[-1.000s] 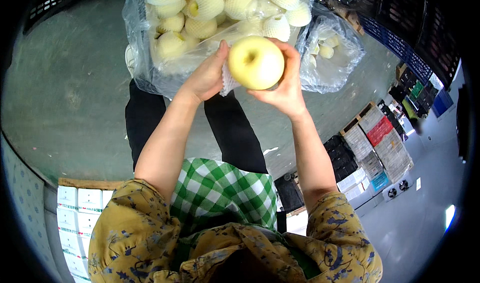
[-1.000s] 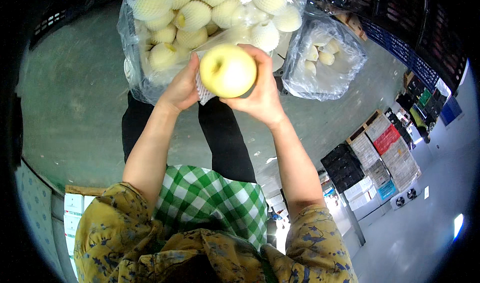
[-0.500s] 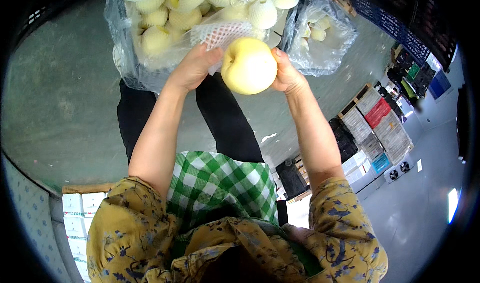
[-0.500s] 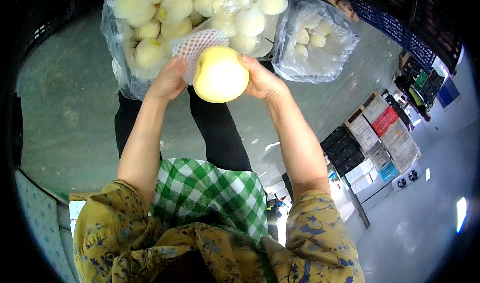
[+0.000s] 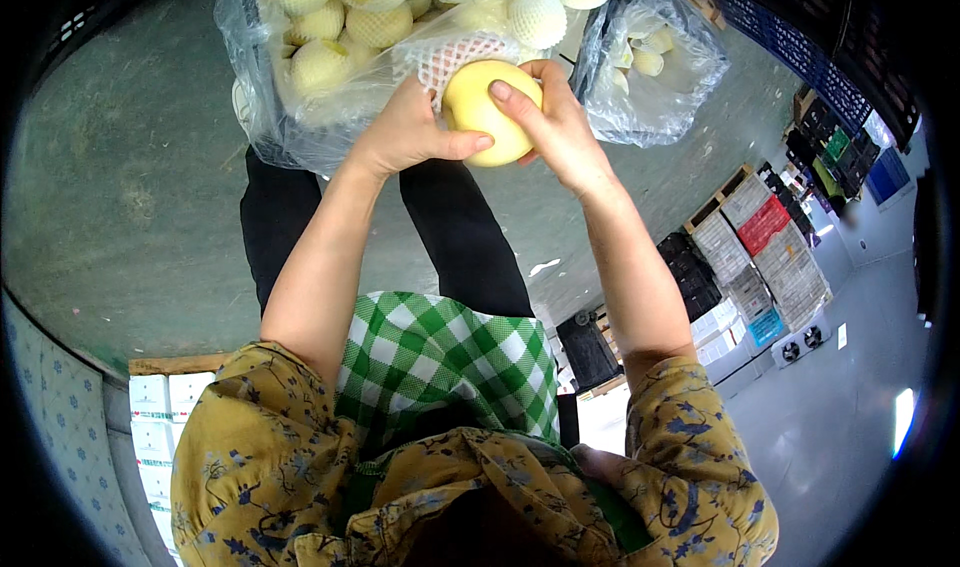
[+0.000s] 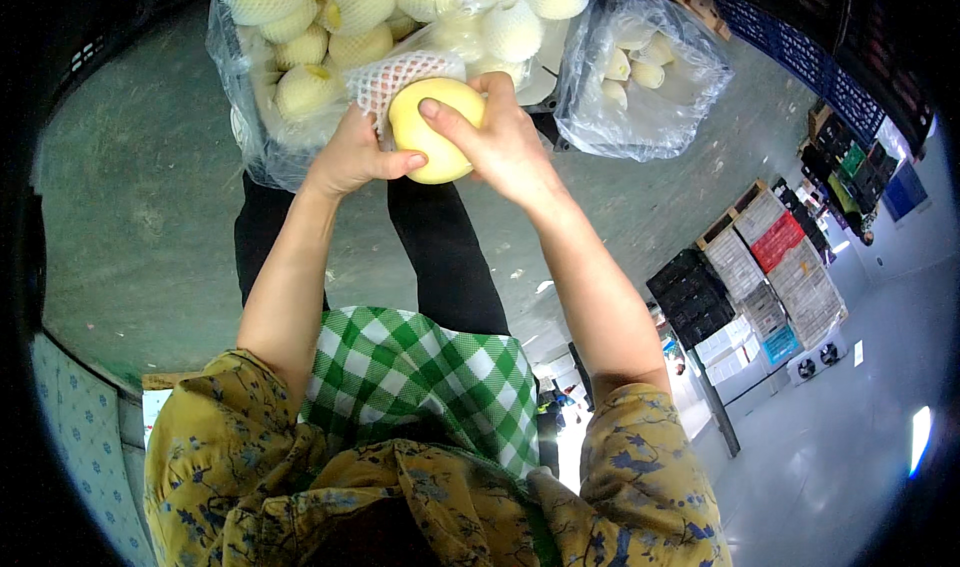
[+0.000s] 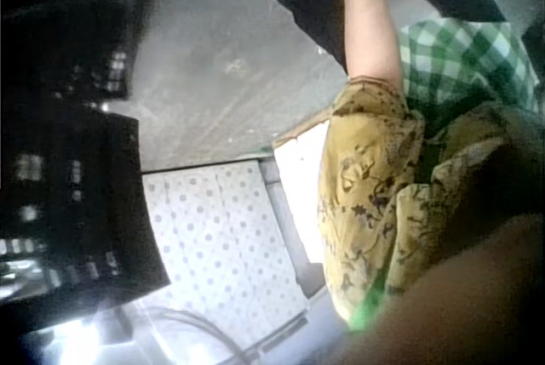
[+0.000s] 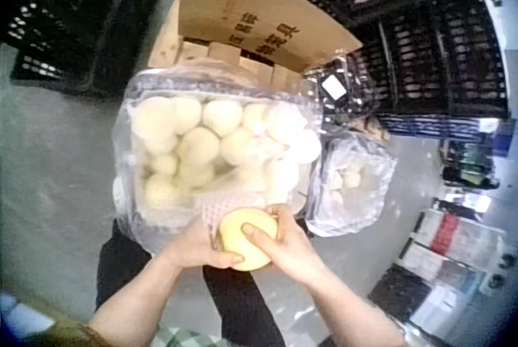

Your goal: The person wraps individual apples in white foam netting and places them into clear plastic bags. They handle the apples one by one, wrapping each carefully before adding it to a bag, then sealing the bag and placing it into a black crate.

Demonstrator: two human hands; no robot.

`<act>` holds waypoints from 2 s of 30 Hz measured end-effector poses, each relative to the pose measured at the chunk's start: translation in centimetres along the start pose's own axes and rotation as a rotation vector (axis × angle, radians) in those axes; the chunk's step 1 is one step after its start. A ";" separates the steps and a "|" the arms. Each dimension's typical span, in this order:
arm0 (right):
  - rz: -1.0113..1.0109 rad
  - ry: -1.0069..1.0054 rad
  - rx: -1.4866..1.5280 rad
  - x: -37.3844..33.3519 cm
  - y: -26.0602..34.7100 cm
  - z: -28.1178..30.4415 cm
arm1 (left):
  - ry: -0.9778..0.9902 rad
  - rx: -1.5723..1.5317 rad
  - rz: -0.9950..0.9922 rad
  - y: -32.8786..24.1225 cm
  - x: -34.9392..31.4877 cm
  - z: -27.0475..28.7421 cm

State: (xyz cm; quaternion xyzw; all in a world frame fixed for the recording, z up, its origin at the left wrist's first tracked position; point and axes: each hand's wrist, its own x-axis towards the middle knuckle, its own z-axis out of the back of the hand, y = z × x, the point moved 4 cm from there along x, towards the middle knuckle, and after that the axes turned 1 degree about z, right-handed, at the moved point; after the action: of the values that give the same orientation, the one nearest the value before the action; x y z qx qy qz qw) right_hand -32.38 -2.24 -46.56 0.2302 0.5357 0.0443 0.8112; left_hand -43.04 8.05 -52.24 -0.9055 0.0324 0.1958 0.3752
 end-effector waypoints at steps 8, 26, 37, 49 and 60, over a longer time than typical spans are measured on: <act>0.502 -0.151 -0.101 -2.2 1.7 2.0 | -0.140 -1.006 0.236 3.4 -1.0 1.3; 0.931 -0.280 -0.243 -2.2 2.7 -1.8 | -0.199 -1.181 0.289 5.0 -0.3 0.2; 0.803 -0.277 -0.219 -2.4 2.0 -2.1 | -0.161 -1.062 0.299 4.5 -0.6 0.3; 0.108 0.051 -0.291 -6.3 -12.2 0.8 | -0.395 -0.913 0.454 6.3 -0.4 1.1; 0.568 -0.129 0.162 -1.3 -4.3 -1.7 | -0.148 -0.547 0.602 5.4 -0.7 -0.9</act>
State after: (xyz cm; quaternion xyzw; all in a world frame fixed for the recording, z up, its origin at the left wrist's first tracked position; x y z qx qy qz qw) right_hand -35.20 -5.93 -47.80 0.4372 0.3991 0.2119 0.7776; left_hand -44.48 3.47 -54.98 -0.9054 0.2154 0.3627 0.0478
